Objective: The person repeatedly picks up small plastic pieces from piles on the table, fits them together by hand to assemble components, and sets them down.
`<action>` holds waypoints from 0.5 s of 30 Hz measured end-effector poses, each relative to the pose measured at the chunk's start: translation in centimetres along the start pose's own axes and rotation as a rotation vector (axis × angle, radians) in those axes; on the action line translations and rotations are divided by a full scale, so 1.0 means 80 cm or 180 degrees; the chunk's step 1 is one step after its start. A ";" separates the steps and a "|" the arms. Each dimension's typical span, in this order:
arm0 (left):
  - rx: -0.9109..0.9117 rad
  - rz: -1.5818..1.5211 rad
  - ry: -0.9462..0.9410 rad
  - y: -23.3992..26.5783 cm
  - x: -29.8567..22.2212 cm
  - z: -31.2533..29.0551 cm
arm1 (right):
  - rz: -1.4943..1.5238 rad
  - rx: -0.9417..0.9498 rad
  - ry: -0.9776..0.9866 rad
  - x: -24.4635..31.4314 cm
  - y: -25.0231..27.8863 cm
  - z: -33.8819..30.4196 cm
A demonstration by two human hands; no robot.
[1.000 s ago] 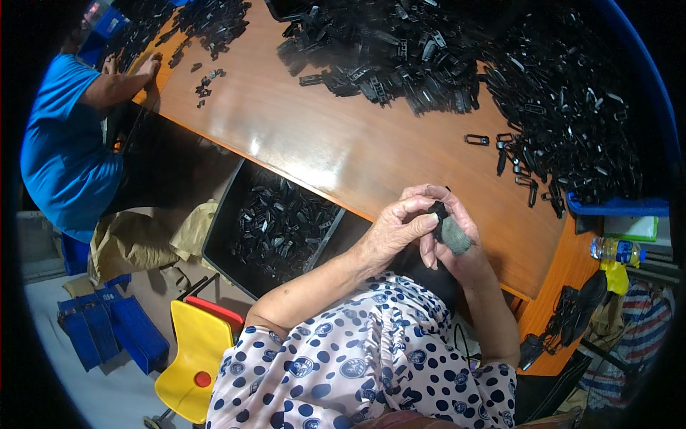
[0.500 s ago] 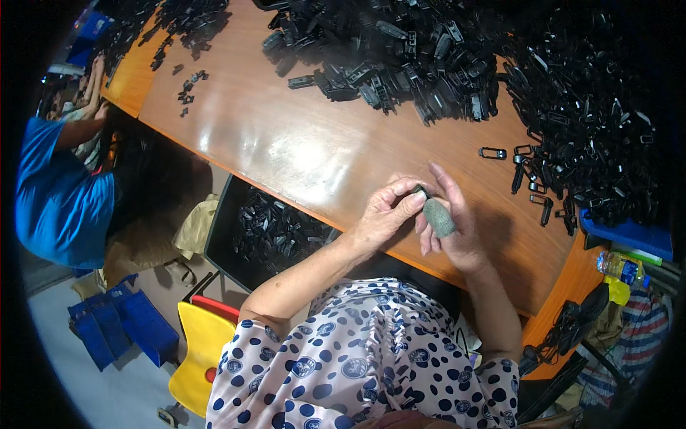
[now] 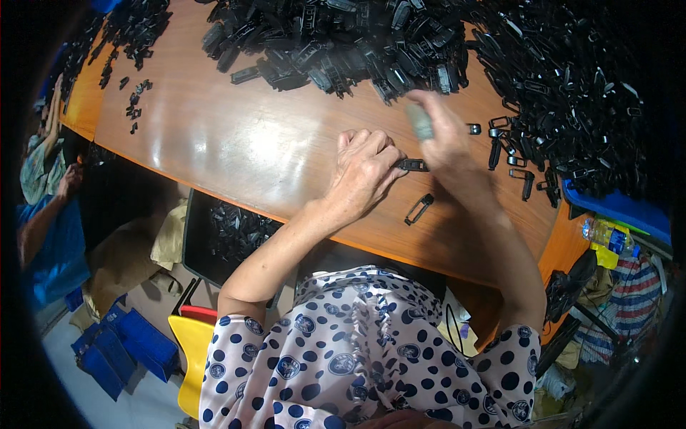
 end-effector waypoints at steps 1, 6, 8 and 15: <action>0.0000 -0.0020 0.0003 0.000 -0.003 0.000 | 0.0003 -0.0053 0.0223 -0.003 -0.013 -0.001; -0.0133 0.0182 0.0119 0.009 -0.001 -0.002 | -0.0580 0.0103 0.0277 -0.004 -0.044 -0.006; -0.0105 0.0189 0.0155 0.003 0.002 -0.004 | -0.0836 -0.0170 0.0242 -0.007 -0.051 -0.008; -0.0412 -0.0090 0.0138 0.003 0.001 0.000 | -0.1222 -0.0181 0.0351 -0.005 -0.043 -0.004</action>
Point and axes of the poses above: each hand's wrist, its own z-axis towards the middle knuckle, its own y-axis out of the back of the hand, x = y × z, the point moved 3 cm from there along z, towards the middle knuckle, and after that the axes turned 11 degrees about -x, right-handed, at the moved point
